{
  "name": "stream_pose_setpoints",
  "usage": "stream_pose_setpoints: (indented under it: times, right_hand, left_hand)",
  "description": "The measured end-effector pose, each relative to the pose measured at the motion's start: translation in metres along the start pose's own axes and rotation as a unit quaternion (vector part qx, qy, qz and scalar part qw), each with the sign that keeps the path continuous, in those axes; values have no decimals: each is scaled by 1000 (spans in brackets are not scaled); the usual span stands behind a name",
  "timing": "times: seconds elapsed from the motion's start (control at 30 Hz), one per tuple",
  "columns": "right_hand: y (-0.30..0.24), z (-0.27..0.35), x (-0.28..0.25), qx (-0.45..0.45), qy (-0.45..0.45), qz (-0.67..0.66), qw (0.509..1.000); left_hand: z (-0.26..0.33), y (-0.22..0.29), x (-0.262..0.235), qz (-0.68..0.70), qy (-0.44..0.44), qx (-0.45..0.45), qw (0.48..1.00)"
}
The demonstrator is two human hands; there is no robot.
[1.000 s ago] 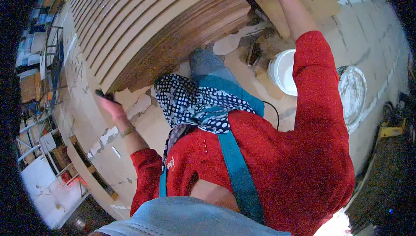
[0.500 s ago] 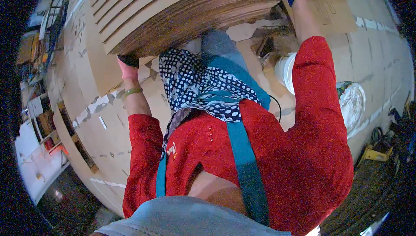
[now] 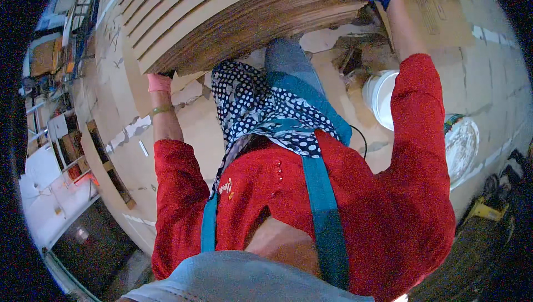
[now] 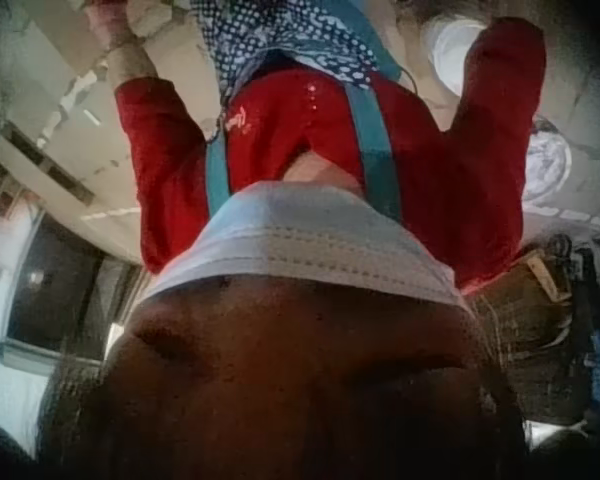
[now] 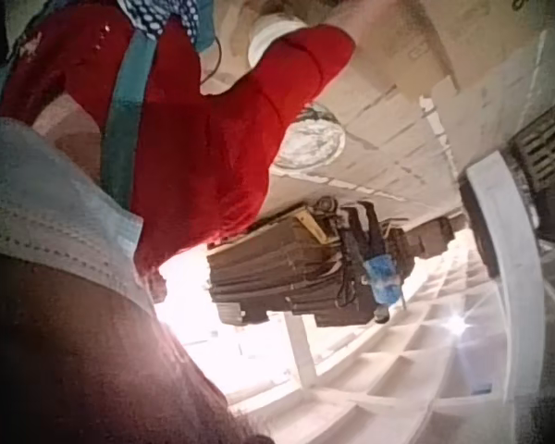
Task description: Apply glue to the surfaces of stacked corrugated cardboard pieces using a brush.
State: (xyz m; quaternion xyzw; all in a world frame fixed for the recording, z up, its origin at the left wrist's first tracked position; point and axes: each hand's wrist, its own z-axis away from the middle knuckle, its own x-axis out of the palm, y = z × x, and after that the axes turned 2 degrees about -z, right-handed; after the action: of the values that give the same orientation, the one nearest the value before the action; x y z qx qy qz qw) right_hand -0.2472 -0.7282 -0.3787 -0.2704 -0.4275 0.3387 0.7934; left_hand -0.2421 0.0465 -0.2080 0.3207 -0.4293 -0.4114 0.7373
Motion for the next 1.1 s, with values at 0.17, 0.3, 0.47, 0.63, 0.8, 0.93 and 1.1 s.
stream_pose_setpoints:
  times: [0.17, 0.3, 0.47, 0.63, 0.8, 0.93, 1.1]
  right_hand:
    - [-27, -15, -37, -95, -27, 55, 994]
    - [-1, 18, 42, -111, -26, 46, 992]
    - [-84, 95, 97, -169, 74, 38, 982]
    - [-124, 126, 208, -176, 165, 219, 946]
    - [-112, 158, 249, -398, 69, 573, 713]
    - [-101, 150, 256, -383, 159, 686, 598]
    - [-105, 154, 281, -349, 269, 571, 692]
  left_hand:
    - [-5, -12, 7, -8, -52, 27, 998]
    - [11, 9, -37, -103, -47, 29, 993]
    - [40, 79, 46, -49, -42, -12, 998]
    - [29, 102, 39, -450, -71, 210, 865]
    - [58, 88, 98, -465, 36, 132, 875]
    - [58, 77, 115, -455, 117, 201, 860]
    - [46, 65, 96, -648, 232, 269, 673]
